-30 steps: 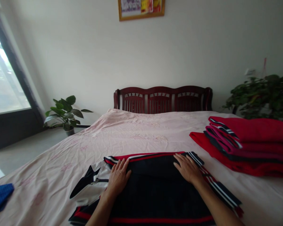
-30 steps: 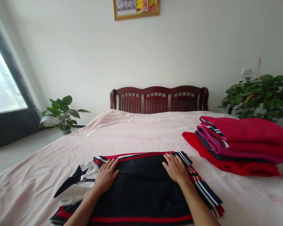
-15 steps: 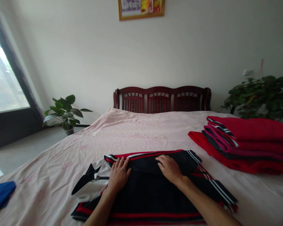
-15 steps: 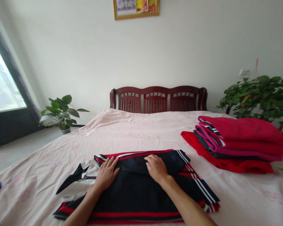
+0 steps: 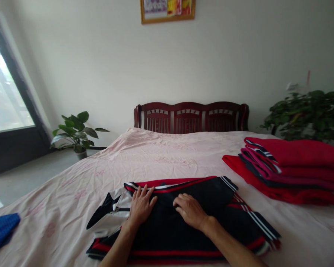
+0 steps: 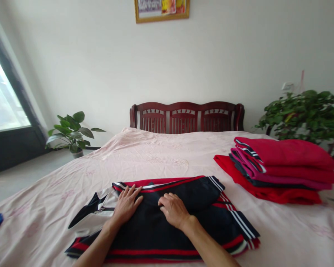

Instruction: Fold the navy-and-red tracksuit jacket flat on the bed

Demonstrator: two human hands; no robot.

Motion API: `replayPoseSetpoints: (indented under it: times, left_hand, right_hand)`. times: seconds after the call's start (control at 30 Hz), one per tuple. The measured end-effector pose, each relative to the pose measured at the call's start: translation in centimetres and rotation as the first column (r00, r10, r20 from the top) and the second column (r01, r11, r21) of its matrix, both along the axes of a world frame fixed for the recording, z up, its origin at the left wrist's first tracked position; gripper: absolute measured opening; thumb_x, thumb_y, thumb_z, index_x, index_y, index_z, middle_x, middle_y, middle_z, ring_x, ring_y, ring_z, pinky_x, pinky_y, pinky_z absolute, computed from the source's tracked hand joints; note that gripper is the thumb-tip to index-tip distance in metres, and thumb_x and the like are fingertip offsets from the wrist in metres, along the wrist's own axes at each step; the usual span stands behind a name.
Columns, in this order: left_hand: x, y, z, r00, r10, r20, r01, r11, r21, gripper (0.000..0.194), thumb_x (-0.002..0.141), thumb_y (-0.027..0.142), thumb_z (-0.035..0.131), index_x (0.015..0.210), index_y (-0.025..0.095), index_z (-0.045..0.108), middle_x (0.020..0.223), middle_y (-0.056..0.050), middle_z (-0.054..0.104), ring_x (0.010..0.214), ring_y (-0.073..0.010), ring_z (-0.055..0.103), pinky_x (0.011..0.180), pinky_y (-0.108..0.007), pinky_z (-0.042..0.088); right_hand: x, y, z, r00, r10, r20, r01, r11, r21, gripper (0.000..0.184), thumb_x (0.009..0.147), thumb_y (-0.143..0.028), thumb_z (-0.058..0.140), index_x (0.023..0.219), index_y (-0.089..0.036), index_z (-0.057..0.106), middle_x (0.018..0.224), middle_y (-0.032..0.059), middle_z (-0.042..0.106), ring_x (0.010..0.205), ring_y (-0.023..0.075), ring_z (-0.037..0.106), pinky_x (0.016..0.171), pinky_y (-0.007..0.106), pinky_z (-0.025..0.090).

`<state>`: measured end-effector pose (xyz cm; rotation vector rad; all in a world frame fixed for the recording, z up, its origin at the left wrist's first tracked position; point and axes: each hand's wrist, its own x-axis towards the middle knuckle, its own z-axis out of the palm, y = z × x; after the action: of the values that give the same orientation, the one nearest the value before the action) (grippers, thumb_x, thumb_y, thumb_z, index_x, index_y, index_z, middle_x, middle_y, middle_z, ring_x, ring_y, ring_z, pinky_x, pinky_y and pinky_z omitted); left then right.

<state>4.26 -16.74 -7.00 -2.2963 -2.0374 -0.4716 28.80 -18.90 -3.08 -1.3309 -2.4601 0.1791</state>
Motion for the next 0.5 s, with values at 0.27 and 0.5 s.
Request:
replayPoseSetpoints:
  times: [0.27, 0.5]
  left_hand:
    - [0.3, -0.1, -0.1, 0.998, 0.011, -0.055, -0.010, 1.000, 0.019, 0.053, 0.095, 0.049, 0.042, 0.146, 0.034, 0.045, 0.155, -0.006, 0.042, 0.145, -0.0352, 0.031, 0.116, -0.053, 0.027]
    - [0.4, 0.0, -0.2, 0.995, 0.053, -0.079, -0.052, 0.998, 0.019, 0.052, 0.095, 0.047, 0.042, 0.144, 0.034, 0.048, 0.154, -0.004, 0.044, 0.143, -0.0364, 0.034, 0.114, -0.053, 0.028]
  right_hand:
    - [1.5, 1.7, 0.5, 0.981, -0.194, 0.004, 0.194, 0.981, -0.003, 0.044, 0.098, -0.037, 0.039, 0.136, -0.021, 0.056, 0.142, 0.0097, 0.054, 0.132, 0.0232, 0.046, 0.112, 0.040, 0.032]
    - [5.9, 3.7, -2.1, 0.873, -0.416, 0.253, 0.448, 0.891, -0.080, 0.061, 0.098, -0.053, 0.030, 0.154, -0.026, 0.032, 0.162, 0.0058, 0.026, 0.149, 0.0301, 0.019, 0.118, 0.059, 0.011]
